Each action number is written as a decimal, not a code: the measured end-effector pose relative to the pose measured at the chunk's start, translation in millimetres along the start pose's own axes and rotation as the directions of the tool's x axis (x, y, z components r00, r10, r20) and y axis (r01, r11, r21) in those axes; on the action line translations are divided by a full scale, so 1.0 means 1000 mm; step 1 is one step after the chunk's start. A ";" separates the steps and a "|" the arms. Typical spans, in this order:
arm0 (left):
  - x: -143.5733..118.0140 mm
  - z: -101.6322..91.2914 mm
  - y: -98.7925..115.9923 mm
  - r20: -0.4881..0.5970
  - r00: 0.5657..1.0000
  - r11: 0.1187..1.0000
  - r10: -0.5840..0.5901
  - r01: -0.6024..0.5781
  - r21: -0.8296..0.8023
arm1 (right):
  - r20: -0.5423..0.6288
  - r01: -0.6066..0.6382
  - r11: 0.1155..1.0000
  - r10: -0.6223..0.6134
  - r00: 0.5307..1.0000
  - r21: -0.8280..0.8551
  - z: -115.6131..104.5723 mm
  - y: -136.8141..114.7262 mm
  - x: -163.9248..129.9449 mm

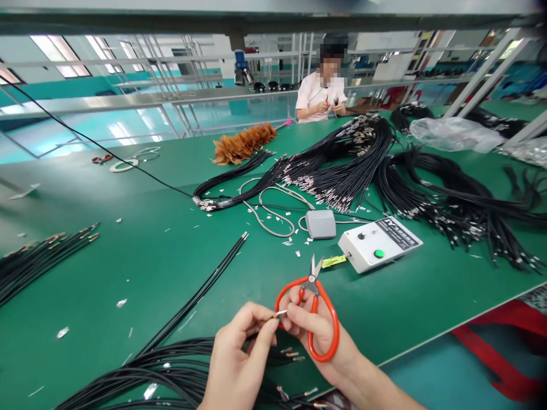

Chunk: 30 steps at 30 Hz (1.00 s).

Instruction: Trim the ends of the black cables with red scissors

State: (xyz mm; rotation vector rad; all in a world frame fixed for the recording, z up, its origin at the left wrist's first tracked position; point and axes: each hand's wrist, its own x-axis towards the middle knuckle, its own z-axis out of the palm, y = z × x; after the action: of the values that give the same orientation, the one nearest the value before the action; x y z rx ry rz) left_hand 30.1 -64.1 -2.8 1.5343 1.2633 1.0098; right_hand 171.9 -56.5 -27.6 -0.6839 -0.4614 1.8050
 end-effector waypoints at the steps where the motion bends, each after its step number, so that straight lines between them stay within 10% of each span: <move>1: 0.000 0.000 0.000 -0.013 0.999 0.998 0.039 -0.039 0.043 | -0.005 -0.017 1.000 0.017 1.000 0.024 0.000 0.000 0.000; 12: -0.001 0.003 -0.004 -0.053 0.939 0.903 0.341 -0.311 0.296 | 0.028 -0.105 0.985 0.102 0.994 0.139 0.004 -0.001 -0.001; 18: -0.001 0.005 -0.001 -0.129 0.945 0.932 0.302 -0.263 0.250 | -0.056 0.161 0.979 -0.169 0.984 -0.125 0.000 0.009 -0.003; 23: 0.000 0.005 0.008 -0.185 0.967 0.979 0.175 -0.152 0.134 | -0.161 0.058 0.998 -0.058 0.985 -0.006 -0.008 0.013 0.001; 30: -0.002 0.004 0.002 -0.101 0.973 0.959 0.208 -0.183 0.218 | -0.017 -0.033 0.989 0.036 0.999 0.142 0.003 0.005 -0.003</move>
State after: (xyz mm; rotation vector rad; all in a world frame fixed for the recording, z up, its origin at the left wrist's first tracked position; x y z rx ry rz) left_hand 34.4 -66.9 -2.0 1.8100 1.3566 1.1423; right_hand 167.3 -61.3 -27.5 -0.6132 -0.3068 1.8425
